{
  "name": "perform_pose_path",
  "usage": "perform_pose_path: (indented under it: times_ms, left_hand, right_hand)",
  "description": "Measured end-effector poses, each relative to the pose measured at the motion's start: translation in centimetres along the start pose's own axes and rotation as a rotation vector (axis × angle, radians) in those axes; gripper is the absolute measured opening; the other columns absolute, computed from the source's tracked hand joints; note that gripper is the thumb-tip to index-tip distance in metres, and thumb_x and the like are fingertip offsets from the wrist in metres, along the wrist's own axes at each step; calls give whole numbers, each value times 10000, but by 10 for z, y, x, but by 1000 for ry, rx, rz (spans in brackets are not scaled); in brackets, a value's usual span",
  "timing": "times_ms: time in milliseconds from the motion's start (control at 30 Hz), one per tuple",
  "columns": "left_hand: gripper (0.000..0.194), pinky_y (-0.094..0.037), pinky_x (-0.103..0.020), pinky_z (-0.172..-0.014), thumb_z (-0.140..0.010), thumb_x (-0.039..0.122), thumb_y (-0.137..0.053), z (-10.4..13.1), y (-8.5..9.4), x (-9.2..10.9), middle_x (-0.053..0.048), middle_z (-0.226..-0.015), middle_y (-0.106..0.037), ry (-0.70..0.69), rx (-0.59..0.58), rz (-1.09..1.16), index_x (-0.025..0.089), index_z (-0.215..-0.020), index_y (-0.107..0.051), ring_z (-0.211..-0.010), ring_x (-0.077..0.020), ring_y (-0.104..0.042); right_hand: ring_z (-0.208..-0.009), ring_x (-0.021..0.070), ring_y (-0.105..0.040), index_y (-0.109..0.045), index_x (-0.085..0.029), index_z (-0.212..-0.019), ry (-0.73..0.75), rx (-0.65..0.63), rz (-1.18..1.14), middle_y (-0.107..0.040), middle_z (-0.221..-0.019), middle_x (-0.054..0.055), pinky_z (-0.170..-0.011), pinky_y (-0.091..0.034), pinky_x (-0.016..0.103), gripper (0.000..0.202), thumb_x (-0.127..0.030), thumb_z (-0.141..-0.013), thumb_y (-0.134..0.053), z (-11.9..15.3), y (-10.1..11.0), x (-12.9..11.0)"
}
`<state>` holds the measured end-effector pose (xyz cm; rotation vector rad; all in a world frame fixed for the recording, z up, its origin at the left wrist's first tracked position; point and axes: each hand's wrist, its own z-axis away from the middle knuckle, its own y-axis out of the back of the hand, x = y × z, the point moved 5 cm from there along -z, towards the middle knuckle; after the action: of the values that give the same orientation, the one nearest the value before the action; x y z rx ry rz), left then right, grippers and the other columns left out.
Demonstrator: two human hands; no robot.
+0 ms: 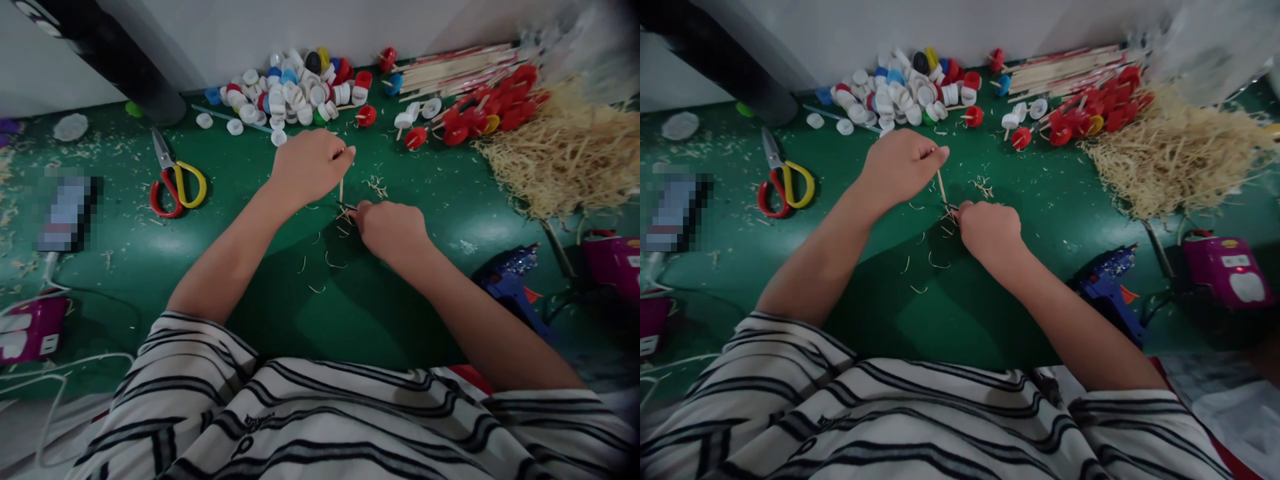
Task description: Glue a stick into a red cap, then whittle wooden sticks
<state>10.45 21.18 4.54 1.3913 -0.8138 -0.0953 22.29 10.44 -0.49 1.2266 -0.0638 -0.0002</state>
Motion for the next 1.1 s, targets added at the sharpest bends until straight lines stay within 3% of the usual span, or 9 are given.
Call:
perform_pose_path:
  times_ms: [367, 700, 867, 1100]
  left_hand:
    - [510, -269, -359, -604, -1073, 452, -425, -1, -2, -2, -46, -601, -424, 24, 15, -36, 221, -618, -403, -623, -184, -457]
    - [495, -247, -375, -626, -1074, 393, -449, 1, -1, -1, -36, -644, -434, 43, -4, -39, 222, -623, -339, -590, -170, -377]
    - [518, -210, -384, -628, -1072, 404, -441, 1, 1, -1, -24, -622, -373, 71, -16, -51, 223, -607, -302, -573, -164, -319]
    - [517, -253, -367, -634, -1079, 457, -438, 1, -1, 0, -41, -611, -399, 48, -7, -58, 217, -624, -387, -617, -177, -427]
  right_hand:
    - [-857, 293, -731, -688, -183, -1308, -59, 164, -59, -781, -1020, 188, -680, -359, 336, 564, -487, -1145, -242, -10, 10, 4]
    - [-888, 286, -739, -691, -171, -1275, -35, 82, -55, -772, -1017, 185, -653, -346, 325, 538, -452, -1147, -251, -7, 2, 1]
    - [-900, 291, -747, -690, -165, -1284, -31, 12, -18, -779, -1005, 192, -688, -380, 332, 505, -398, -1143, -265, -4, -1, -4]
    - [-876, 303, -750, -684, -162, -1268, 6, 69, 53, -780, -952, 193, -666, -326, 344, 532, -401, -1141, -226, -1, -6, -2]
